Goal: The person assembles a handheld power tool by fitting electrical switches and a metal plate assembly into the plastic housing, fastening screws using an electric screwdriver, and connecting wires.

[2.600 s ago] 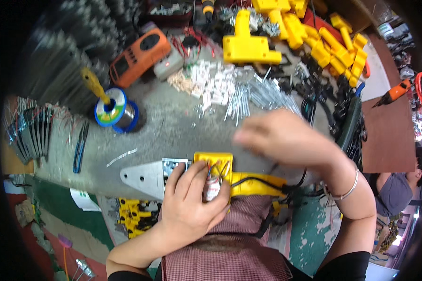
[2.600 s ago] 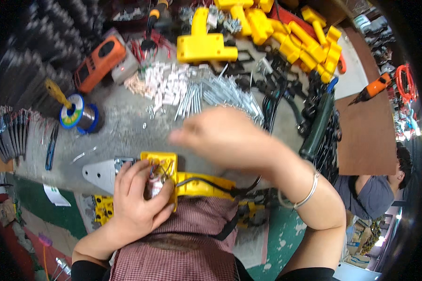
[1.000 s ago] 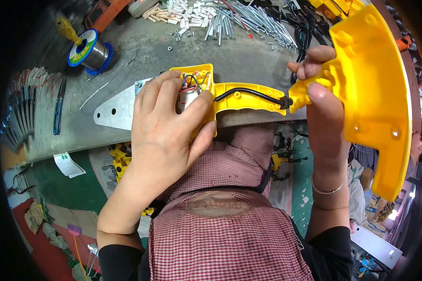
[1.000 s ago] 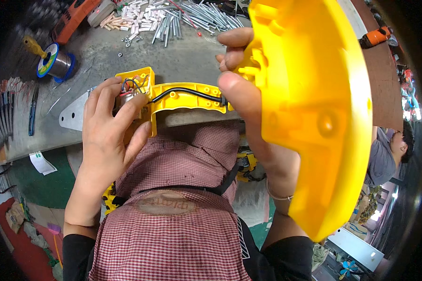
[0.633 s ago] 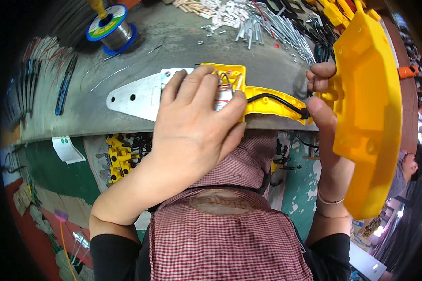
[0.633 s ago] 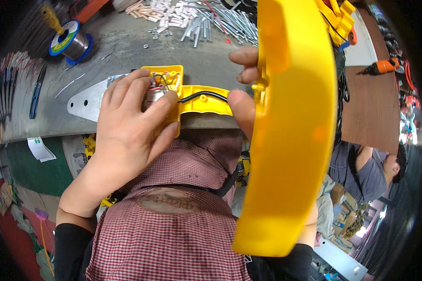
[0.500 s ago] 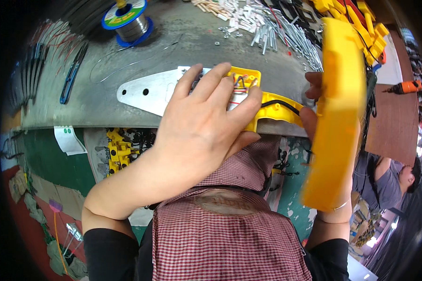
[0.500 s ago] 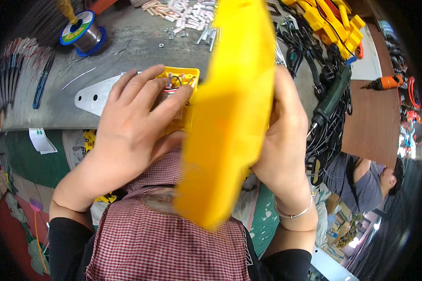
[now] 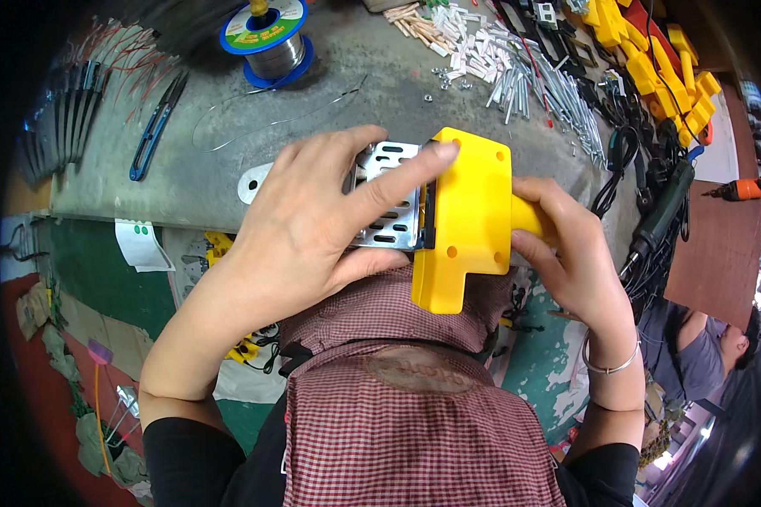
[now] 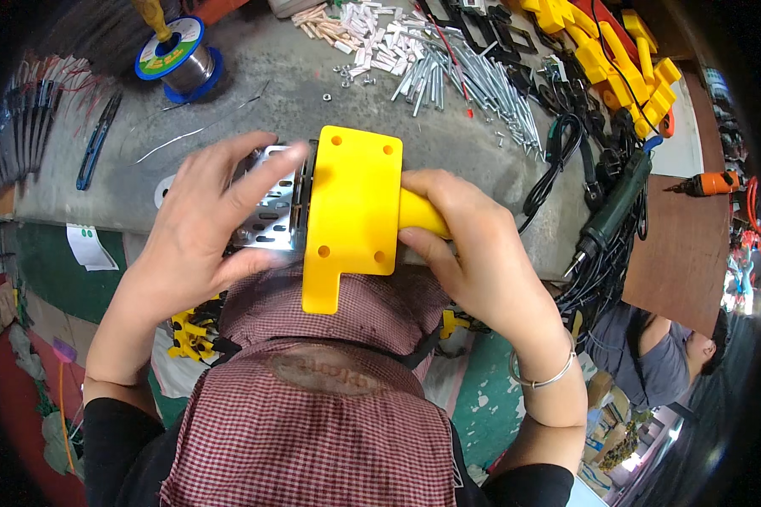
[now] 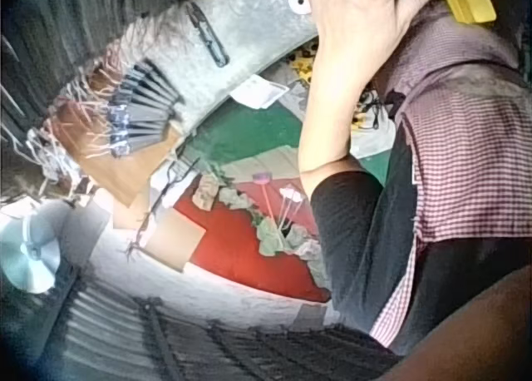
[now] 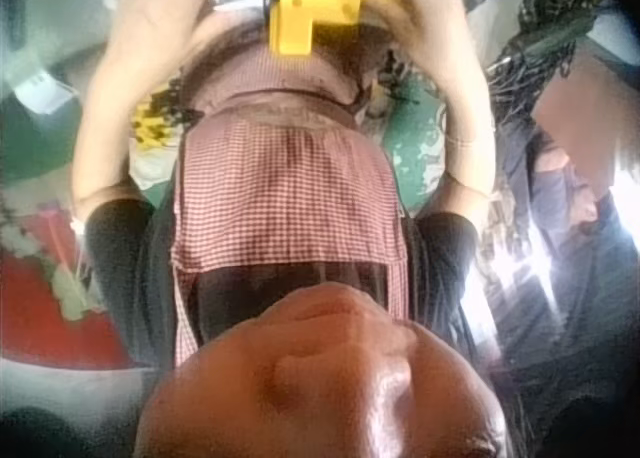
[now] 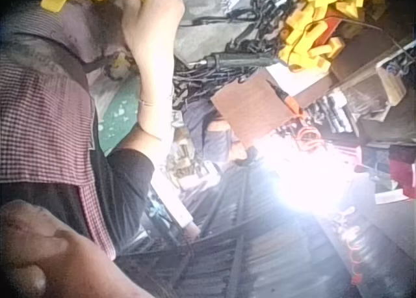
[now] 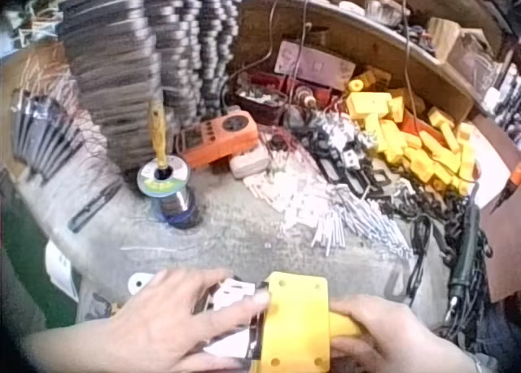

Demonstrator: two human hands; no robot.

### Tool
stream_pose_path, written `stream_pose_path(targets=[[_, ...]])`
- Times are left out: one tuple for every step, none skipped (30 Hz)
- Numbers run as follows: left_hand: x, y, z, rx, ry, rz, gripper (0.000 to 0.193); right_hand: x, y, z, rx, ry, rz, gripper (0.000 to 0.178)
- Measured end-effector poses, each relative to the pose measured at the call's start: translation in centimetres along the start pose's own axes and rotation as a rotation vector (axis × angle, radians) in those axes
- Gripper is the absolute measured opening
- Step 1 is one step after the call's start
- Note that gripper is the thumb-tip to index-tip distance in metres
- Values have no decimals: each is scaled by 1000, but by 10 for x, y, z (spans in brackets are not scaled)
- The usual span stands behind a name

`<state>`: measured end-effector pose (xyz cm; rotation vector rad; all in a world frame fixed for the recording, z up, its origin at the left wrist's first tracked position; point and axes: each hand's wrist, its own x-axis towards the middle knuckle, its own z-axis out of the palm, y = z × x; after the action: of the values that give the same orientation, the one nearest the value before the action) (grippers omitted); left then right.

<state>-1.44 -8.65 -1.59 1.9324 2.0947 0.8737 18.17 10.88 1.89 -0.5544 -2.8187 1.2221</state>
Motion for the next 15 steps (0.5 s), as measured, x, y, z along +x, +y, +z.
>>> stream_pose_path(targets=[[-1,1,0,87,-31,21,67,-1,2,2,-56,20,-48,40],[-2,3,0,175,-63,42,62,-2,4,4,-111,42,-97,40],[-2,4,2,122,-51,9,57,-2,2,3,-104,44,-104,40],[-4,4,3,132,-57,5,57,-1,-1,1,-131,37,-131,41],[-6,4,3,123,-34,23,59,0,-5,-2,-158,30,-158,41],[-8,3,4,114,-12,41,61,3,-11,-7,-18,-38,-24,31],[-10,3,5,106,-3,43,60,10,-11,-16,-11,-128,74,26],[-11,3,7,115,-7,41,60,16,-9,-23,-8,-215,179,26],[-12,3,9,115,16,46,59,19,-5,-24,-113,-264,180,35],[-13,4,11,109,38,55,57,23,-1,-26,-108,-260,178,35],[-13,6,12,112,54,58,57,28,3,-28,-74,-308,235,37],[-13,7,13,114,51,63,57,29,5,-28,-39,-355,292,40],[-13,8,13,119,63,56,58,30,7,-22,-118,-251,262,43],[-14,9,14,124,76,50,60,27,9,-18,-113,-247,258,43],[-14,10,13,129,73,53,60,23,10,-14,-156,-187,164,43]])
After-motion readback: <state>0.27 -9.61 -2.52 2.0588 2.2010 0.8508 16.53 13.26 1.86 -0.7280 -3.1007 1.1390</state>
